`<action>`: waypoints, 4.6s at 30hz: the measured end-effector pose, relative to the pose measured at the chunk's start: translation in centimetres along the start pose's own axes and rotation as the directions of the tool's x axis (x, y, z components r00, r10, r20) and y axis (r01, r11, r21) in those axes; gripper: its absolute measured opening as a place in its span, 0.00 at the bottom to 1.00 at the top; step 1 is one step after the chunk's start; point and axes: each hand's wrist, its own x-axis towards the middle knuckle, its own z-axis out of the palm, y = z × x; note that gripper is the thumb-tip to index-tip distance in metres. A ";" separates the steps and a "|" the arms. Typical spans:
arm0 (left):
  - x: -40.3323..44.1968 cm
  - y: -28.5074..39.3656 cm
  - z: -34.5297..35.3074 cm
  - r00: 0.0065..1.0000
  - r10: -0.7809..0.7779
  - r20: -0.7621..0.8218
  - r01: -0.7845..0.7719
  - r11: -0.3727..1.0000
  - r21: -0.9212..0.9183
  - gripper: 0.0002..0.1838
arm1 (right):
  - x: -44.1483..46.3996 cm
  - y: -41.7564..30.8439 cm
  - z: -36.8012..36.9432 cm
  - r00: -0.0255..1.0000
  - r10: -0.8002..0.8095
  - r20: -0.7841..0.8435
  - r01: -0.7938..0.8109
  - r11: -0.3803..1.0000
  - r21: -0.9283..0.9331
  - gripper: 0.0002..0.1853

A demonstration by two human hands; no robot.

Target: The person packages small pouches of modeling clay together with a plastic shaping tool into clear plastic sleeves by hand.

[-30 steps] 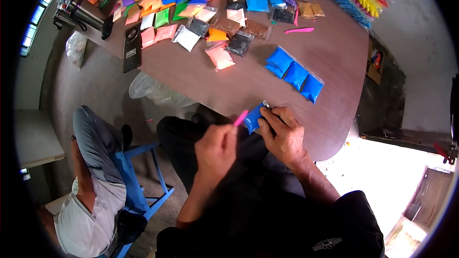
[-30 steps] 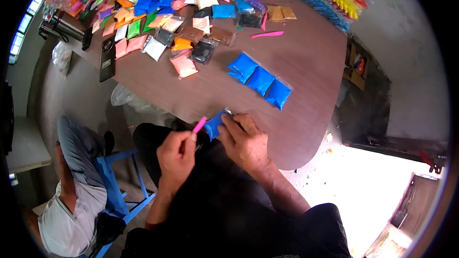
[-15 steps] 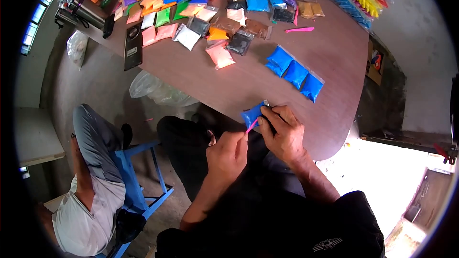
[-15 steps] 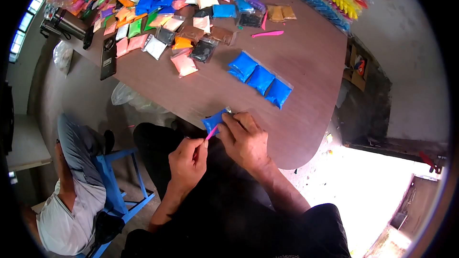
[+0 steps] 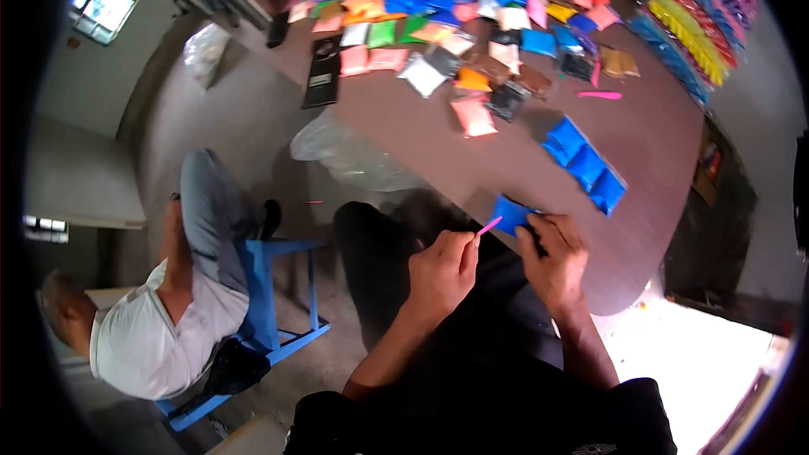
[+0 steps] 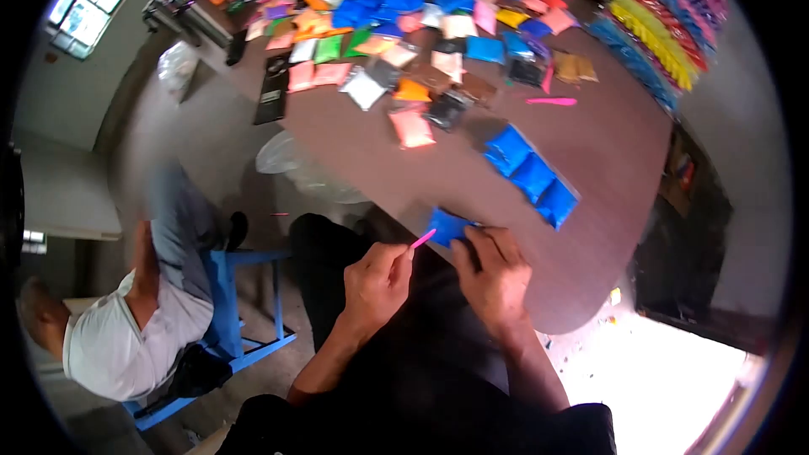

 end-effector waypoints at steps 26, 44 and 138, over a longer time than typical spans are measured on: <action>-3.8 -5.8 -4.2 0.839 -0.544 -0.027 0.528 0.824 -0.208 0.09 | 0.6 1.8 -4.6 0.952 0.229 0.201 -0.297 0.843 0.449 0.16; 6.2 -4.1 0.6 0.973 0.214 -0.088 -0.195 0.963 0.185 0.07 | 2.3 2.1 -6.9 0.832 0.299 0.467 -0.459 0.844 0.277 0.13; -4.5 3.8 -1.8 0.800 -0.600 0.003 0.437 0.579 -0.688 0.12 | 3.5 -0.1 2.5 0.638 -0.281 0.717 -0.492 0.568 0.660 0.13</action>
